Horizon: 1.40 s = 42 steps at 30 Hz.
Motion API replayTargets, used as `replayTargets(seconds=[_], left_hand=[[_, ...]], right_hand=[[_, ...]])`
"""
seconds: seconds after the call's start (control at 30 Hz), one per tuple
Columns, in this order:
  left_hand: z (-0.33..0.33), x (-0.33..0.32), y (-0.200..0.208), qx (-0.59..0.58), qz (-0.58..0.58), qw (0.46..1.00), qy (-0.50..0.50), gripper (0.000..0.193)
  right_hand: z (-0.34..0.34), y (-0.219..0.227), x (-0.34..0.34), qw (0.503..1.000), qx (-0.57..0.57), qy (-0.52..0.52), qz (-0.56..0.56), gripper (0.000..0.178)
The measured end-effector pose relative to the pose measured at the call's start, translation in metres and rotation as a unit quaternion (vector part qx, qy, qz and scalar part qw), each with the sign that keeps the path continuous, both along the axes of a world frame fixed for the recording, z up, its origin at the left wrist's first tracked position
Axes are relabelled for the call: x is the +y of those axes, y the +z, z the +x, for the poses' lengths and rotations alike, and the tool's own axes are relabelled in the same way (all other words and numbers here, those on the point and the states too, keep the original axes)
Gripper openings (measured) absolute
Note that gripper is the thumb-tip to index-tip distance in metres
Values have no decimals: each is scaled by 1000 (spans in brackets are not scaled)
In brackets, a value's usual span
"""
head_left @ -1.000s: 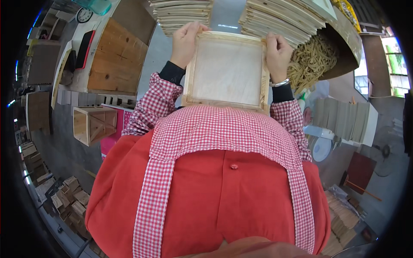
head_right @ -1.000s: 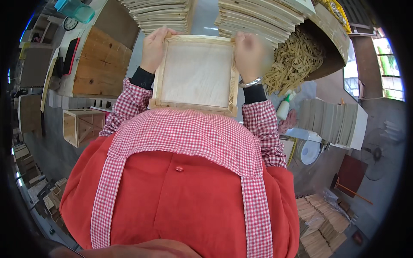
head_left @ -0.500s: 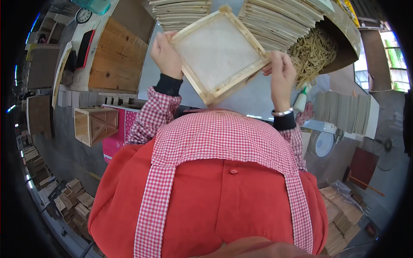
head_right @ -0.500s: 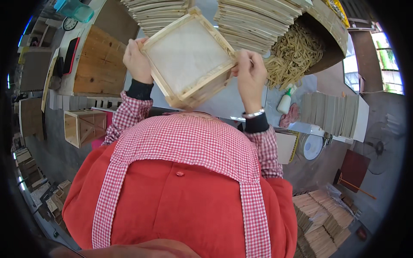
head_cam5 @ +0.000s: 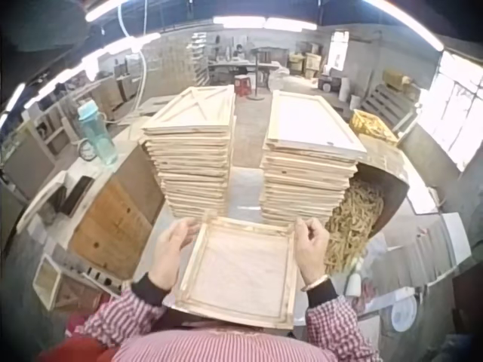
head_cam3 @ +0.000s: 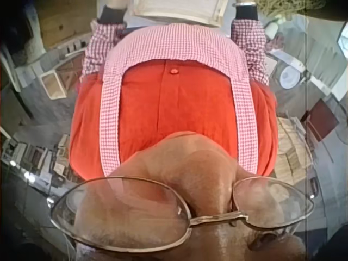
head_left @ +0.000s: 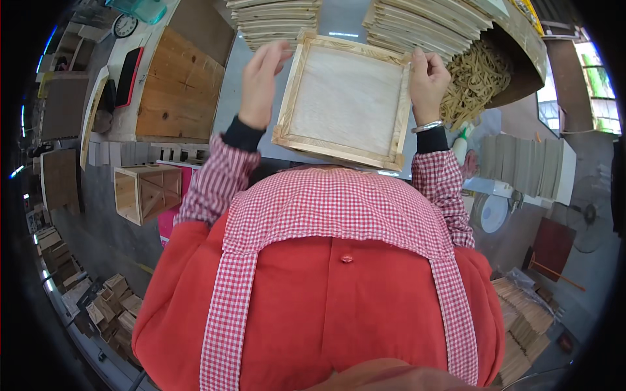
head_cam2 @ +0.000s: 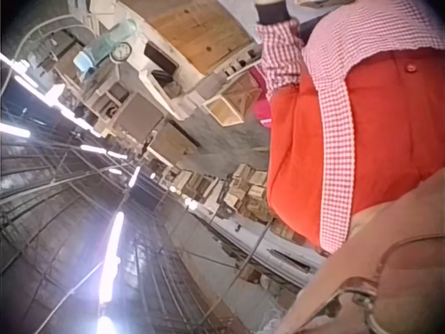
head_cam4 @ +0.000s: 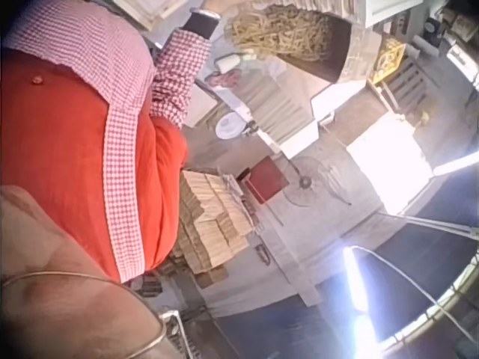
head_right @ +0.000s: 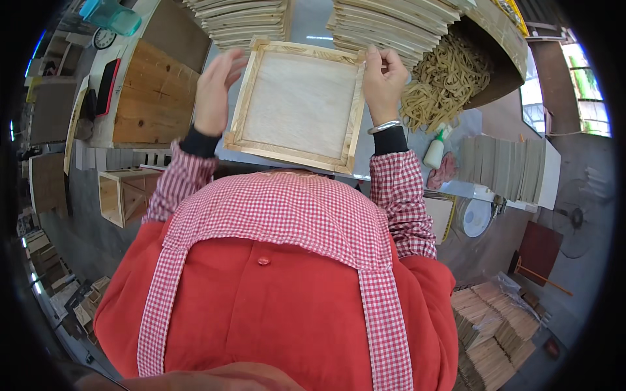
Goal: Applying glue to wood panels and assembling them into small wooden boxes at a workshop station.
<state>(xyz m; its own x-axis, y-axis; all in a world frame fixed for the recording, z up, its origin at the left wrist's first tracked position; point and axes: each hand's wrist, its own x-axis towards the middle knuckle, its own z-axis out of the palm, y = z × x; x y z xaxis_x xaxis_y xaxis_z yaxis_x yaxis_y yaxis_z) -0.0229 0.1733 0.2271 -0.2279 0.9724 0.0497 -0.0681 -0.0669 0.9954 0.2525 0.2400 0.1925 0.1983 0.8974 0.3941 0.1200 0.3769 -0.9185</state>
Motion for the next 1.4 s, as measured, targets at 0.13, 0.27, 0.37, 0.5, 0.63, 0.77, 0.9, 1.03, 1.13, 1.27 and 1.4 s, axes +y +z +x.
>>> replayTargets(seconds=[0.13,0.27,0.37,0.5,0.63,0.77,0.9,1.03,1.13,1.27,1.4], left_hand=[[4,59,-17,5,63,996,-62,33],[4,74,-24,102,85,983,-123,34],[11,67,-14,4,11,994,-107,35],[11,61,-10,-3,14,996,-88,37],[6,61,-11,29,4,995,-92,35],[0,59,-9,58,9,995,-82,35],[1,58,-6,73,3,993,-90,35],[-2,55,-3,64,-2,995,-72,35],[-6,59,-7,59,-9,995,-78,34],[-6,58,-8,42,-5,996,-78,33],[1,61,-9,-4,-14,995,-99,32]], right_hand=[[-3,2,-3,1000,-11,-9,18,26],[-12,8,-15,996,-45,-66,35,24],[-14,6,-9,990,-74,-114,39,20],[-19,0,-1,997,-11,-67,25,20],[-8,-5,-3,999,-6,-47,5,20],[45,-63,11,990,-95,-105,25,22],[180,-200,19,825,-459,-317,-89,32],[223,-217,21,769,-440,-204,-418,36],[250,-204,48,858,-367,-142,-332,36],[245,-106,86,973,-113,-159,-127,27],[248,-99,96,883,-374,-37,-282,31]])
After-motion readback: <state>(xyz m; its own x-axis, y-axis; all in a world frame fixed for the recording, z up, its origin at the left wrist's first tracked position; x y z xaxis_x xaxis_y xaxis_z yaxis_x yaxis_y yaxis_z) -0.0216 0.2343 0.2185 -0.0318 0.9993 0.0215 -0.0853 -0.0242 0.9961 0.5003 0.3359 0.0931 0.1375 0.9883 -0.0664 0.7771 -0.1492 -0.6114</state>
